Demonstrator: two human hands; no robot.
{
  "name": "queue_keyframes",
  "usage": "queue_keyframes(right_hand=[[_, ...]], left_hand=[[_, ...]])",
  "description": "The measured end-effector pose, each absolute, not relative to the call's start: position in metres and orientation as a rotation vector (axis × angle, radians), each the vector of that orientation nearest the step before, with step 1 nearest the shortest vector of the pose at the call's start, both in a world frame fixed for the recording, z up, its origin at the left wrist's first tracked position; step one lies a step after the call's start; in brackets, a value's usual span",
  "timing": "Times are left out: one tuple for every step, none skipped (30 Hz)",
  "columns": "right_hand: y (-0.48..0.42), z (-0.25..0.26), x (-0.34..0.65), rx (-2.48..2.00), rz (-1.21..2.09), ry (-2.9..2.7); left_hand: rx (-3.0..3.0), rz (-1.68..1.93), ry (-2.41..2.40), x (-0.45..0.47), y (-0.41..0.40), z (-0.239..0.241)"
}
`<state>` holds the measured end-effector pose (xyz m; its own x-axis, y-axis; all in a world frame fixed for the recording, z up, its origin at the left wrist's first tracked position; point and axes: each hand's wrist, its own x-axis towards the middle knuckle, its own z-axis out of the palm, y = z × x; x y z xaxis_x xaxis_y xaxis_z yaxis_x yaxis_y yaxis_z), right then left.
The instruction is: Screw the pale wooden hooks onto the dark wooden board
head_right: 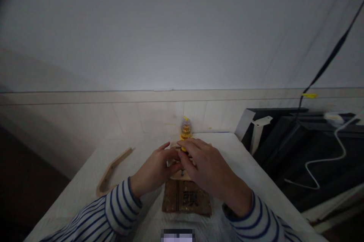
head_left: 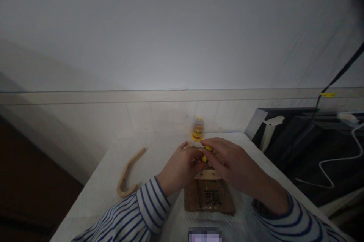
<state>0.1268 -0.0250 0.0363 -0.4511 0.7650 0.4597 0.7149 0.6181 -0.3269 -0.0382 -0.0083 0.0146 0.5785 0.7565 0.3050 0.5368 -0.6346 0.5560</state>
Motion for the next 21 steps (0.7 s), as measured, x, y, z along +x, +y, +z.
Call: queue_keyframes(right_hand=[[-0.025, 0.037, 0.126, -1.149, 0.118, -2.277], [-0.025, 0.037, 0.126, -1.143, 0.122, -2.285], [-0.025, 0.037, 0.126, -1.144, 0.126, -2.288], [-0.024, 0.037, 0.127, -1.157, 0.129, -2.284], [-0.024, 0.037, 0.127, -1.176, 0.131, -2.272], [-0.023, 0.036, 0.128, -1.194, 0.137, -2.257], [-0.023, 0.036, 0.13, -1.21, 0.143, -2.238], [-0.023, 0.036, 0.131, -1.221, 0.151, -2.219], [-0.022, 0.036, 0.133, -1.226, 0.155, -2.203], [-0.022, 0.037, 0.134, -1.226, 0.155, -2.195], [-0.022, 0.038, 0.135, -1.223, 0.149, -2.192], [-0.022, 0.039, 0.137, -1.218, 0.141, -2.193], [-0.022, 0.041, 0.138, -1.209, 0.131, -2.198], [-0.022, 0.043, 0.138, -1.197, 0.124, -2.208], [-0.022, 0.044, 0.138, -1.182, 0.123, -2.223], [-0.023, 0.045, 0.138, -1.168, 0.127, -2.238], [-0.023, 0.046, 0.138, -1.154, 0.132, -2.253], [-0.023, 0.047, 0.138, -1.145, 0.137, -2.266], [-0.022, 0.047, 0.138, -1.139, 0.141, -2.276], [-0.022, 0.046, 0.137, -1.138, 0.143, -2.282], [-0.021, 0.046, 0.137, -1.14, 0.143, -2.282]], left_hand=[[2.407, 0.735, 1.045, -0.038, -0.008, 0.015], [2.407, 0.729, 1.046, -0.038, -0.008, 0.015], [2.406, 0.728, 1.046, -0.038, -0.008, 0.015], [2.405, 0.728, 1.047, -0.038, -0.008, 0.015], [2.404, 0.725, 1.047, -0.038, -0.008, 0.015], [2.404, 0.72, 1.048, -0.038, -0.008, 0.015], [2.403, 0.717, 1.051, -0.038, -0.008, 0.015], [2.406, 0.713, 1.054, -0.038, -0.008, 0.014], [2.411, 0.709, 1.059, -0.039, -0.008, 0.014], [2.419, 0.706, 1.063, -0.039, -0.008, 0.014], [2.428, 0.705, 1.067, -0.039, -0.008, 0.014], [2.435, 0.702, 1.072, -0.039, -0.007, 0.013], [2.436, 0.698, 1.079, -0.039, -0.007, 0.013], [2.431, 0.694, 1.088, -0.039, -0.007, 0.013], [2.423, 0.691, 1.093, -0.039, -0.007, 0.013], [2.412, 0.691, 1.098, -0.039, -0.007, 0.012], [2.4, 0.697, 1.103, -0.039, -0.008, 0.011], [2.392, 0.707, 1.103, -0.039, -0.008, 0.011], [2.389, 0.717, 1.099, -0.039, -0.008, 0.01], [2.389, 0.729, 1.095, -0.039, -0.008, 0.009], [2.39, 0.739, 1.093, -0.039, -0.008, 0.009]])
